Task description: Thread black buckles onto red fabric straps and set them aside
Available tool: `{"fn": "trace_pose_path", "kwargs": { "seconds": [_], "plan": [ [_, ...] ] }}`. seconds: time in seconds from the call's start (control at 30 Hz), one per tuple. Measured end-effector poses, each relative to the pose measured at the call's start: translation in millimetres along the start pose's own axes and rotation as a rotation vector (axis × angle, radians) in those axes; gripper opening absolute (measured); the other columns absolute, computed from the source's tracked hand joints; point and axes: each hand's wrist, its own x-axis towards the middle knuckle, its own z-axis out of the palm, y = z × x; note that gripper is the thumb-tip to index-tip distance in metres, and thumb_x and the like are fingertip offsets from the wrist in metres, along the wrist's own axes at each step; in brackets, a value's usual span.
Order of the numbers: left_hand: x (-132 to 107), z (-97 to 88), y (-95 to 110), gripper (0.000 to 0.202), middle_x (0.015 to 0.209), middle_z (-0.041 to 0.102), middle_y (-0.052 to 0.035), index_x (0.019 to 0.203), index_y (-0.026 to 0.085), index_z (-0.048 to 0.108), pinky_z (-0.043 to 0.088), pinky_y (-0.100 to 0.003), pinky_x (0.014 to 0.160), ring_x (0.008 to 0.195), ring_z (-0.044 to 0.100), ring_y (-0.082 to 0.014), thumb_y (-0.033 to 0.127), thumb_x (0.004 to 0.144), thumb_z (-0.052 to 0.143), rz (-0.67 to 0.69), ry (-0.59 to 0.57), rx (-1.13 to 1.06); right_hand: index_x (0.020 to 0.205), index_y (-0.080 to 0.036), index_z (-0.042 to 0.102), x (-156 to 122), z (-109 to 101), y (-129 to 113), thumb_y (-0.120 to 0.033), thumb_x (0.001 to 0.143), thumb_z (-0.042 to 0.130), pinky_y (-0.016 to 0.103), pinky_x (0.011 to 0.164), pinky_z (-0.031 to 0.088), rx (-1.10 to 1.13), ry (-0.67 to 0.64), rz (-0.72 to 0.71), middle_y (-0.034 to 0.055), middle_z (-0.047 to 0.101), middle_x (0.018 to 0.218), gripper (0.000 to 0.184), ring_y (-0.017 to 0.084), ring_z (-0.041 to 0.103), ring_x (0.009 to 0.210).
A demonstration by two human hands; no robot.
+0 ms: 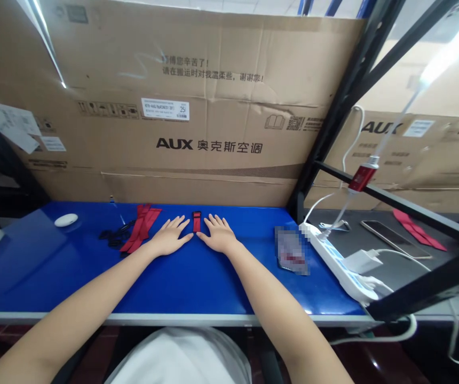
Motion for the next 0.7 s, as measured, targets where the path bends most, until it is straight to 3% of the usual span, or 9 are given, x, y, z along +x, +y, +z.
{"fn": "trace_pose_path", "kwargs": {
  "seconds": [0.2, 0.7],
  "plan": [
    [-0.8, -1.3, 1.4, 0.078, 0.16, 0.019, -0.0083, 0.152, 0.022, 0.03, 0.012, -0.044, 0.119, 0.148, 0.015, -0.0262, 0.07, 0.09, 0.023, -0.014, -0.03, 0.067, 0.153, -0.021, 0.026, 0.1, 1.3, 1.1, -0.075, 0.088, 0.023, 0.041, 0.12, 0.007, -0.016, -0.007, -0.002, 0.0062, 0.015, 0.162, 0.084, 0.025, 0.009, 0.15],
    [-2.5, -4.3, 4.1, 0.079, 0.16, 0.019, -0.0095, 0.152, 0.02, 0.029, 0.013, -0.044, 0.119, 0.148, 0.015, -0.0255, 0.07, 0.091, 0.021, -0.015, -0.039, 0.085, 0.153, -0.022, 0.026, 0.6, 0.7, 0.9, -0.074, 0.089, 0.024, 0.042, 0.12, 0.007, -0.02, -0.015, -0.002, 0.0066, 0.015, 0.162, 0.082, 0.026, 0.009, 0.15]
  ]
}}
